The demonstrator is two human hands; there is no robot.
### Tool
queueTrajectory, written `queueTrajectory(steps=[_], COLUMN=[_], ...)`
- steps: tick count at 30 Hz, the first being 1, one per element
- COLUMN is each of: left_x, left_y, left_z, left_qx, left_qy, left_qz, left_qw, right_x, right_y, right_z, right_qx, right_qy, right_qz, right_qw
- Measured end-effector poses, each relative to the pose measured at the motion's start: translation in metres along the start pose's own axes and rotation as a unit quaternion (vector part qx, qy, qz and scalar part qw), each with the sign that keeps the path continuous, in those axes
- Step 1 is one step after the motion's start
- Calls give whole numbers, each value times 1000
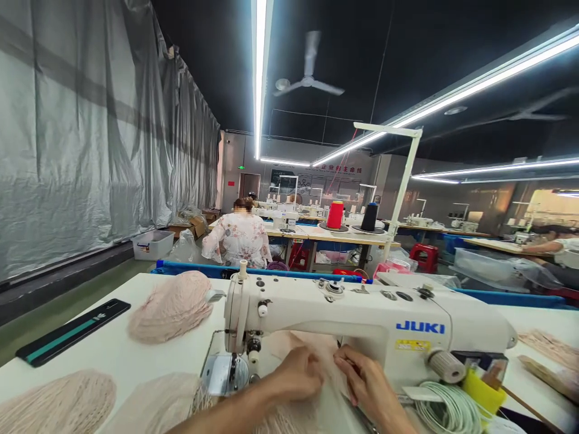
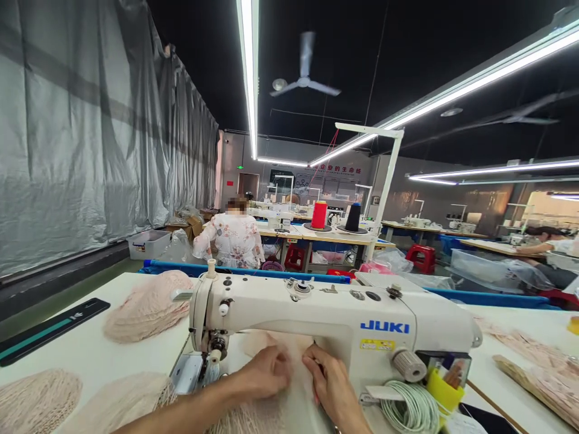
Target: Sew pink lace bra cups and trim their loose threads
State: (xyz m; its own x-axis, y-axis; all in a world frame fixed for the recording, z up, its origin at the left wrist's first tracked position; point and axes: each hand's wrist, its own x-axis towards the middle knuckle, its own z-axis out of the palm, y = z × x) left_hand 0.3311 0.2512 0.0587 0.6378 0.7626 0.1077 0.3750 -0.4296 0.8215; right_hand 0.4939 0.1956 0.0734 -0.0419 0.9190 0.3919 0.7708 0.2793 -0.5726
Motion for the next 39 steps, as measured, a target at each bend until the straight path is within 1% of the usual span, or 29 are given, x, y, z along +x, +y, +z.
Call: queueTrajectory(steps=[2,4,6,9,12,17,20,23,29,32,35,39], left_x=[1,2,4,7,7,2,0,-2,-8,-9,-7,0], left_y=[5,10,13,16,16,16,17,16,13,14,15,12], left_z=[8,14,18,17,16,17,18,17,13,17,22,27], left_qx=[-88,-165,-220,-274,-310,-351,-373,-392,-413,-411,-399,-381], left_qy=[14,41,71,102,108,101,105,104,100,101,111,122], left_qz=[-41,-77,-99,-115,-114,-105,-103,-102,-115,-117,-125,-146], left_qw=[995,982,968,949,938,925,916,909,898,898,901,905], right_x=[1,2,3,2,-2,-17,-23,-23,-19,-18,-16,-17], right_y=[3,5,7,12,15,9,6,9,17,14,8,6], right_z=[4,9,12,13,11,10,13,14,9,8,8,8], right_qx=[8,10,7,-6,-26,-50,-73,-71,-27,11,54,83], right_qy=[9,20,30,48,67,46,41,32,4,-20,-42,-33], right_qz=[1,-5,-17,-34,-42,-62,-57,-48,15,42,52,69], right_qw=[1000,1000,999,998,996,996,995,996,1000,999,996,994])
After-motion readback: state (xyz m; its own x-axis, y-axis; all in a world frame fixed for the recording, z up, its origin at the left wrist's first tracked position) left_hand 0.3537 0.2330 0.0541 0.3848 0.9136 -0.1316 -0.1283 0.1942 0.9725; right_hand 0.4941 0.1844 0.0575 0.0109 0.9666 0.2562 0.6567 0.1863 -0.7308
